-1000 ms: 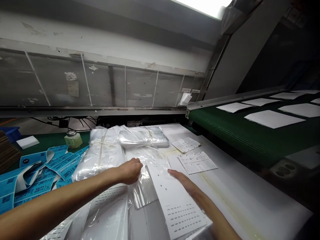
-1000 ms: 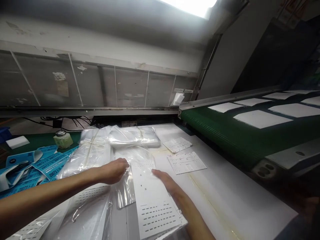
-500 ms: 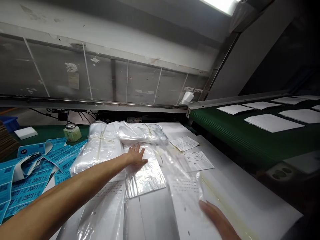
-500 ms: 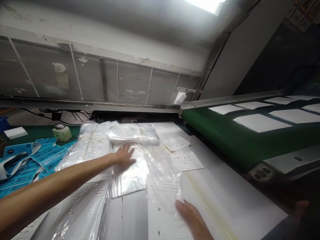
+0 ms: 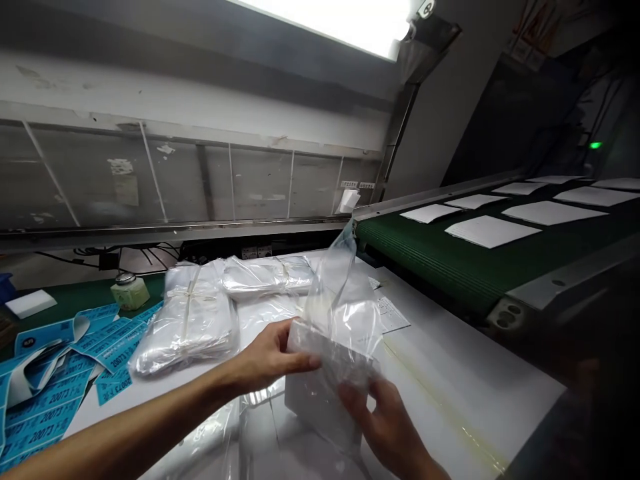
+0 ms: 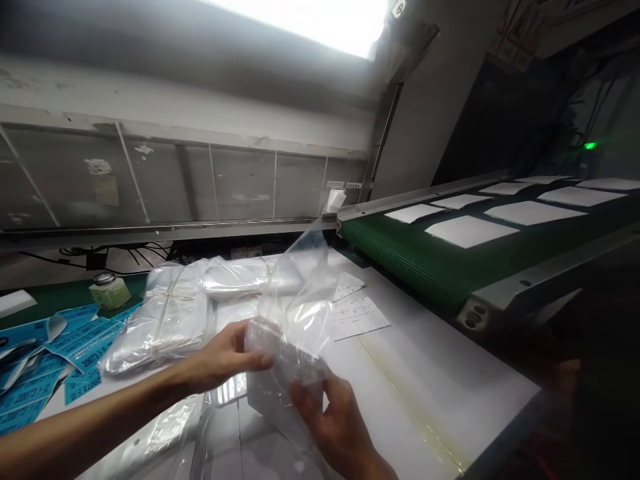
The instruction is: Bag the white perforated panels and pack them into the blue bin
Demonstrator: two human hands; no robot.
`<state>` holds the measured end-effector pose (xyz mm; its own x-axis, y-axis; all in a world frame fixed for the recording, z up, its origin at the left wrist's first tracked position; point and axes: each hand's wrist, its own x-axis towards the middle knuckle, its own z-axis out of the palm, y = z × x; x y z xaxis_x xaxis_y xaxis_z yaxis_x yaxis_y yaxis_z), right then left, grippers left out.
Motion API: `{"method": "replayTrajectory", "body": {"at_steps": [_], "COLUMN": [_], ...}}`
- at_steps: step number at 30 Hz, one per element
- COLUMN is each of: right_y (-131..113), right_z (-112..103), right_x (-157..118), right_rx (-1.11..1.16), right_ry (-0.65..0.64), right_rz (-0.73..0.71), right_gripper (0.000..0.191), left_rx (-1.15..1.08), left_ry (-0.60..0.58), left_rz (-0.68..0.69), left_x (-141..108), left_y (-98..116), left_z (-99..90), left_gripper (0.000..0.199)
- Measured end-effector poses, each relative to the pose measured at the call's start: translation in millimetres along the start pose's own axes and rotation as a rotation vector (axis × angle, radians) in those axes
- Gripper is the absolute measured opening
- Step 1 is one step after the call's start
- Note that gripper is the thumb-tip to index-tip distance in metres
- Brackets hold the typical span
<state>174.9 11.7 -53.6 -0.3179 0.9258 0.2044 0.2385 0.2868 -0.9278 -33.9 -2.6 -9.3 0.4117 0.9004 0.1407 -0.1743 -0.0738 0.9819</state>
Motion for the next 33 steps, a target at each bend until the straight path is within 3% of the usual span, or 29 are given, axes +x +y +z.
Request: {"method": "replayTrajectory", "body": {"at_steps": [3,5,7,10,12,14,18,22,25,27,29,31,33], "right_y": [1,-3,-8,-9,-3,4,5,-16,-23,-14,6,27,39], "right_z": [-4,-9,-12,-13,-13,-12,-16,-24,-24,-18,-8,0,4], "right_x": [-13,-20,-22,-20,-17,-15,-16,-16,-15,-17,-23,-31,-36], "right_rx": [0.041,0.112,0.178,0.227,0.221,0.188,0.108,0.147,0.191,0.159,0.093,0.032,0.014], "right_ry": [0.041,0.105,0.124,0.097,0.096,0.115,0.112,0.145,0.134,0.092,0.084,0.12,0.132], "right_rz": [0.039,0.02,-0.008,0.026,0.063,0.079,0.079,0.085,0.067,0.054,0.071,0.176,0.307], "right_gripper": [0.047,0.058,0.05,0.034,0.035,0.037,0.041,0.052,0.045,0.037,0.037,0.043,0.048], "left_rx": [0.136,0.298,0.411,0.389,0.293,0.206,0.271,0.61,0.657,0.631,0.565,0.448,0.322], "left_ry": [0.05,0.023,-0.032,-0.043,-0.001,0.047,0.069,0.029,-0.056,-0.122,-0.11,-0.066,-0.074], "left_rz": [-0.019,-0.039,-0.05,-0.029,0.0,0.023,0.055,0.119,0.073,0.007,-0.041,-0.059,-0.067], "left_x": [-11,-15,-16,-14,-11,-8,-4,-7,-11,-10,-7,-1,5], "left_y": [-11,-16,-17,-13,-10,-9,-12,-23,-22,-14,-4,3,2], "left_z": [3.5,5.5,7.3,8.4,8.5,9.0,10.3,5.5,-1.6,-4.8,-4.4,0.2,6.7], "left_gripper": [0.026,0.02,0.015,0.03,0.051,0.059,0.029,0.034,0.03,0.027,0.036,0.053,0.049]}}
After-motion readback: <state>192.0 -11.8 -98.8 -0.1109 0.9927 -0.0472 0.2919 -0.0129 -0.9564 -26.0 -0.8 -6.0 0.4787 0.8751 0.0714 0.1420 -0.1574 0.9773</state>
